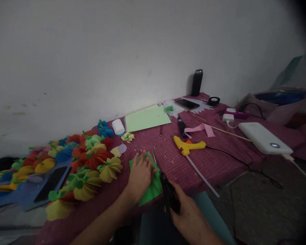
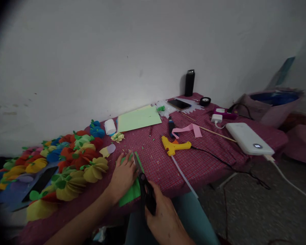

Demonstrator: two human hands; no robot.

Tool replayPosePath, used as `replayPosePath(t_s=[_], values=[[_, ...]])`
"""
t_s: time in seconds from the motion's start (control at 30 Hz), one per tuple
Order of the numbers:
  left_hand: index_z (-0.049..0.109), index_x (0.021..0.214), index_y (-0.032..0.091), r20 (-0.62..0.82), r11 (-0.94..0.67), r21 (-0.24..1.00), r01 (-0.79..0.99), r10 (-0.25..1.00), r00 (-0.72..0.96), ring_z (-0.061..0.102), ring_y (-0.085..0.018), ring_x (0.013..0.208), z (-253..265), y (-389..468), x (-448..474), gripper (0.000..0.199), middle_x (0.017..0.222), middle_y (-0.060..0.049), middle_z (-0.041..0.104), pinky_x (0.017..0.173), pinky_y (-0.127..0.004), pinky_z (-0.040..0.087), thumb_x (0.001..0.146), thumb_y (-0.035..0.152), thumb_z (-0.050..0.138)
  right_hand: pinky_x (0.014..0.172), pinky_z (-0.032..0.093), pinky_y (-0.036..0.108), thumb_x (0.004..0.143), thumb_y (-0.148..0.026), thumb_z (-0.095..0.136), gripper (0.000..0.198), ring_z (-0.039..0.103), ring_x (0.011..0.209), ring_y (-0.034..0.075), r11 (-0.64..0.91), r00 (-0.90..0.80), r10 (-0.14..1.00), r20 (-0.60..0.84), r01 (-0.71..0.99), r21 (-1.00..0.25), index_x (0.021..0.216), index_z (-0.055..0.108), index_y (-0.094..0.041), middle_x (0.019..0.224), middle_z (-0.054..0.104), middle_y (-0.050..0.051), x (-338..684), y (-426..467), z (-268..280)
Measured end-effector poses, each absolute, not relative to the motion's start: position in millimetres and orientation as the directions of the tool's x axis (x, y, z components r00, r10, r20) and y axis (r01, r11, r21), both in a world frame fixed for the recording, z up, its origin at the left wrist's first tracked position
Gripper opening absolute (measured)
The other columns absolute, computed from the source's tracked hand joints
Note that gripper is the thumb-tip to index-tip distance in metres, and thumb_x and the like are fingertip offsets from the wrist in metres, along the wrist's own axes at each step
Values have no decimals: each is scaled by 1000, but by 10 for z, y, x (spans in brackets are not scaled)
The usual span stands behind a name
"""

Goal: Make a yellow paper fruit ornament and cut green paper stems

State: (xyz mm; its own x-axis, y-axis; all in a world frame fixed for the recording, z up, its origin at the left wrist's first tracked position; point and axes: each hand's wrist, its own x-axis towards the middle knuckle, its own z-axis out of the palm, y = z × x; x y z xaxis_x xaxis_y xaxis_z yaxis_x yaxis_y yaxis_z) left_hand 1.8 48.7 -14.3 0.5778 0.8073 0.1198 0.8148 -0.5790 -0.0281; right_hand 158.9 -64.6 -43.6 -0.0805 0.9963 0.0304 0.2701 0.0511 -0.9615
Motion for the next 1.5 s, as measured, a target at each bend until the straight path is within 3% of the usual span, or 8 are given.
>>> replayPosePath(t_s=[0.13,0.27,0.8,1.17,1.27,1.33,1.4,1.5], values=[[51,117,12,64,-541,-5,841,839,540,45,-24,121,-161,483,19,34,121,-12,57,107,-45,23,91,29,38,87,49,35,74,-11,48,55,61,103,20,43,-108,994,16,253,-967,128,37,-20,113,64,10,1594,-639,-391],[47,125,16,47,-504,-49,862,861,507,41,-24,123,-149,469,11,38,128,-9,53,103,-45,26,93,32,34,87,49,34,74,-11,48,56,60,105,20,8,-101,995,-20,265,-964,129,37,-21,113,64,9,1605,-631,-361],[46,127,14,5,-422,-124,898,905,426,44,-33,112,11,549,33,57,132,-15,46,86,-47,36,84,50,36,89,48,36,77,-13,49,55,59,106,21,22,-142,990,-9,213,-977,129,37,-23,116,62,9,1623,-628,-432],[44,129,16,109,-327,-201,923,929,353,45,-32,112,-144,581,19,49,135,-13,45,83,-46,40,90,40,28,87,48,35,74,-10,48,53,61,100,20,40,-102,995,17,234,-971,125,40,-21,108,65,8,1634,-643,-401],[42,130,15,150,-315,-208,926,925,349,42,-33,117,-146,585,11,52,137,-14,42,89,-49,36,89,44,30,87,47,34,73,-10,49,52,61,99,19,71,-104,993,51,199,-977,124,41,-21,109,64,8,1646,-651,-413],[39,133,12,218,-332,-215,918,900,377,34,-32,125,-131,586,9,56,140,-15,37,99,-51,28,88,46,35,88,47,34,73,-9,49,51,61,99,19,93,-112,991,73,189,-977,123,42,-21,110,64,7,1650,-653,-413],[34,135,8,248,-414,-210,886,854,458,26,-29,131,-120,566,10,57,142,-16,33,106,-47,20,88,41,39,87,47,34,74,-10,49,51,61,98,18,98,-114,991,76,201,-975,123,41,-20,108,64,7,1651,-655,-408],[35,134,8,156,-578,-138,805,790,593,26,-23,133,-135,468,-6,49,141,-15,36,109,-40,20,89,26,37,86,47,34,75,-11,49,51,62,96,18,88,-118,991,64,210,-974,124,40,-20,106,64,7,1648,-655,-401]])
